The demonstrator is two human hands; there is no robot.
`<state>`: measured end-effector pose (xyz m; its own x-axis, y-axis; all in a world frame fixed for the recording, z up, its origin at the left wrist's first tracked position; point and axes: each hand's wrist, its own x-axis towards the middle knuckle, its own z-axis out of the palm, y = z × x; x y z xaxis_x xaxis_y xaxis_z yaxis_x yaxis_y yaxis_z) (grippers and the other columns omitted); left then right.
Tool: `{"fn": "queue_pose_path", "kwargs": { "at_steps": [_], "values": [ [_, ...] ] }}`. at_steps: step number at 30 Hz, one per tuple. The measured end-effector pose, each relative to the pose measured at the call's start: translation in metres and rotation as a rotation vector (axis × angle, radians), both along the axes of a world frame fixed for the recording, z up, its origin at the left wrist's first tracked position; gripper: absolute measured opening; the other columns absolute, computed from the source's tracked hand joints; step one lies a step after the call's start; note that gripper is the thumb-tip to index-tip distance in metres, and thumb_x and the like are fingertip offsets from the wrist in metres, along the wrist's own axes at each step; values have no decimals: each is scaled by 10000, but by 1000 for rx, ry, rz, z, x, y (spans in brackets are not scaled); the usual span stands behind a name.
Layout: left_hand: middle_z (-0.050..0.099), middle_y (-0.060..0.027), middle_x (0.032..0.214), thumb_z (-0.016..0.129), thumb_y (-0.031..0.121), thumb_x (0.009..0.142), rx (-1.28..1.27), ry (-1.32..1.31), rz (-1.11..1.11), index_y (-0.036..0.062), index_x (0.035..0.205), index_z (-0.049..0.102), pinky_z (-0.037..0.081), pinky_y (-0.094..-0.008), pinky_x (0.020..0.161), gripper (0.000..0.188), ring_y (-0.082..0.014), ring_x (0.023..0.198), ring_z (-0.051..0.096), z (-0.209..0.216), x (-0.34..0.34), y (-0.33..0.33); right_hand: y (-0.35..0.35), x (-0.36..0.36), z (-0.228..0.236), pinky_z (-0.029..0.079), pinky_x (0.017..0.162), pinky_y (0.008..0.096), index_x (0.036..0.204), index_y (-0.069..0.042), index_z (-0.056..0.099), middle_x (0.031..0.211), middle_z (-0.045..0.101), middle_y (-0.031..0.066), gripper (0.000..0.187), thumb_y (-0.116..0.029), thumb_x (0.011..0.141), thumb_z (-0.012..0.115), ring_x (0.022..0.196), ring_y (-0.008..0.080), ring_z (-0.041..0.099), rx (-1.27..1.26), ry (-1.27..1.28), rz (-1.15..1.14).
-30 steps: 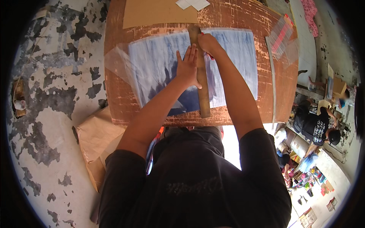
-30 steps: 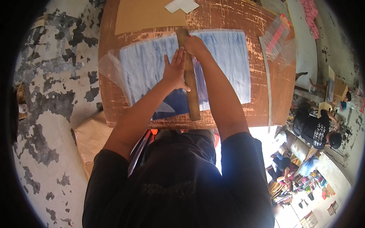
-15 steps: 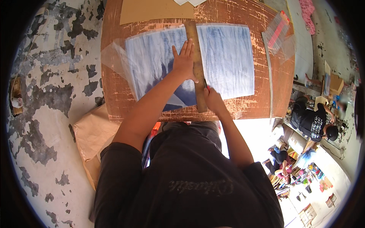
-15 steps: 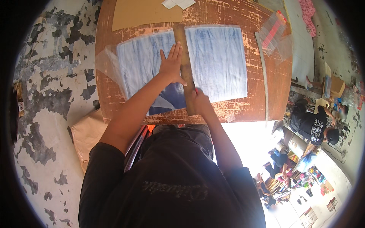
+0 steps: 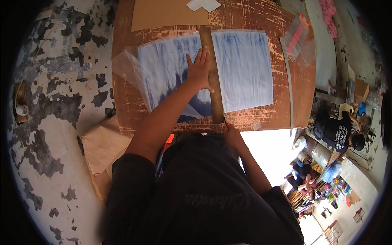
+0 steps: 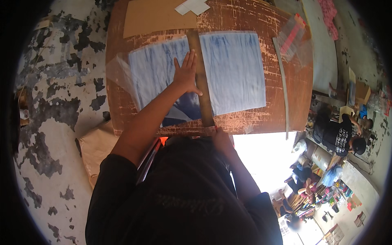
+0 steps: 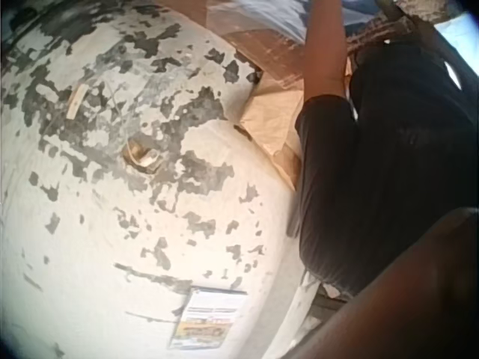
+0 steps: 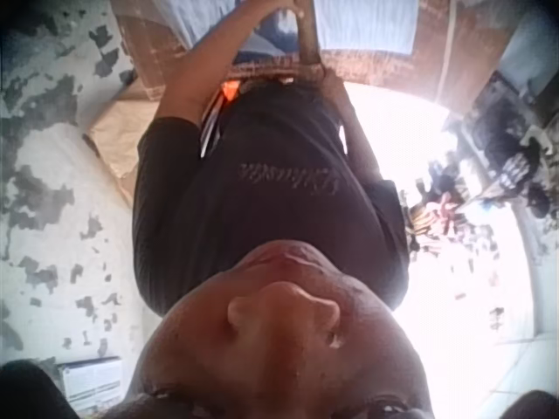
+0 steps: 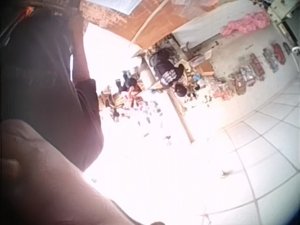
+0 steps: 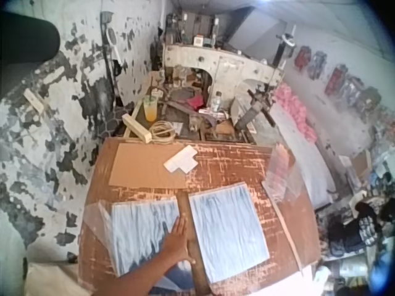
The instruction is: The person cuts a blue plastic sheet using a knife and a ruler on a table. They use a wooden roller to press down on the sheets and cut more pieces.
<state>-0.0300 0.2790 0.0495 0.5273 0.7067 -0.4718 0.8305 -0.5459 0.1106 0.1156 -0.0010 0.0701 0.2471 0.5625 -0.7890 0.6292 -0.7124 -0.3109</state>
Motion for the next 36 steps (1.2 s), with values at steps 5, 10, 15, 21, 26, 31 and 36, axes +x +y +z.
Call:
{"fn": "queue_pose_path", "kwargs": {
  "at_steps": [5, 10, 15, 21, 26, 31, 36],
  "values": [
    [-64, -203, 1788, 931, 771, 471, -15, 5, 26, -45, 1685, -10, 142, -762, 1234, 1740, -330, 1664, -7, 2, -8, -2, 75, 33, 18, 538, 890, 581, 1064, 74, 666, 1013, 697, 371, 516, -395, 1113, 457, 1057, 555, 669, 112, -16, 237],
    [-29, -214, 1785, 915, 790, 472, 25, -17, -2, -47, 1687, 66, 145, -754, 1239, 1702, -337, 1662, 6, 4, 0, -1, 244, 21, 11, 533, 859, 579, 1010, 87, 661, 996, 675, 394, 549, -407, 1102, 442, 1014, 566, 665, 548, -71, 101],
    [-34, -210, 1786, 935, 740, 469, -2, -40, 17, -53, 1685, 74, 163, -745, 1241, 1688, -334, 1663, 25, 4, -4, -1, 349, 6, -17, 532, 897, 569, 1037, 127, 676, 1038, 683, 403, 627, -420, 1091, 374, 994, 558, 675, 546, -39, 249],
    [-29, -208, 1786, 927, 746, 482, 15, -42, 10, -45, 1687, 92, 172, -741, 1242, 1666, -328, 1662, 29, 7, -2, -2, 377, 12, -51, 567, 799, 554, 964, 160, 672, 890, 700, 374, 639, -380, 1076, 350, 821, 518, 715, 708, -123, 496],
    [-23, -213, 1785, 922, 755, 474, 17, 4, 8, -45, 1688, 88, 162, -748, 1238, 1676, -329, 1662, 29, 4, -6, -4, 355, 2, -32, 587, 730, 530, 1020, 165, 668, 872, 700, 364, 639, -392, 1069, 360, 740, 494, 730, 418, 13, 330],
    [-29, -207, 1787, 939, 732, 470, -17, -13, 15, -46, 1687, 77, 144, -756, 1238, 1682, -328, 1664, 19, 7, -3, -4, 282, 0, -10, 576, 832, 541, 1114, 150, 658, 985, 700, 399, 638, -427, 1063, 391, 931, 543, 718, 419, -21, 277],
    [-38, -199, 1789, 966, 694, 456, -4, -50, 48, -52, 1683, 67, 132, -757, 1242, 1695, -322, 1665, 21, 4, -5, -2, 196, -6, 10, 524, 959, 572, 1151, 105, 662, 1099, 671, 428, 573, -406, 1082, 412, 1126, 583, 637, 338, 50, 171]
  ]
}}
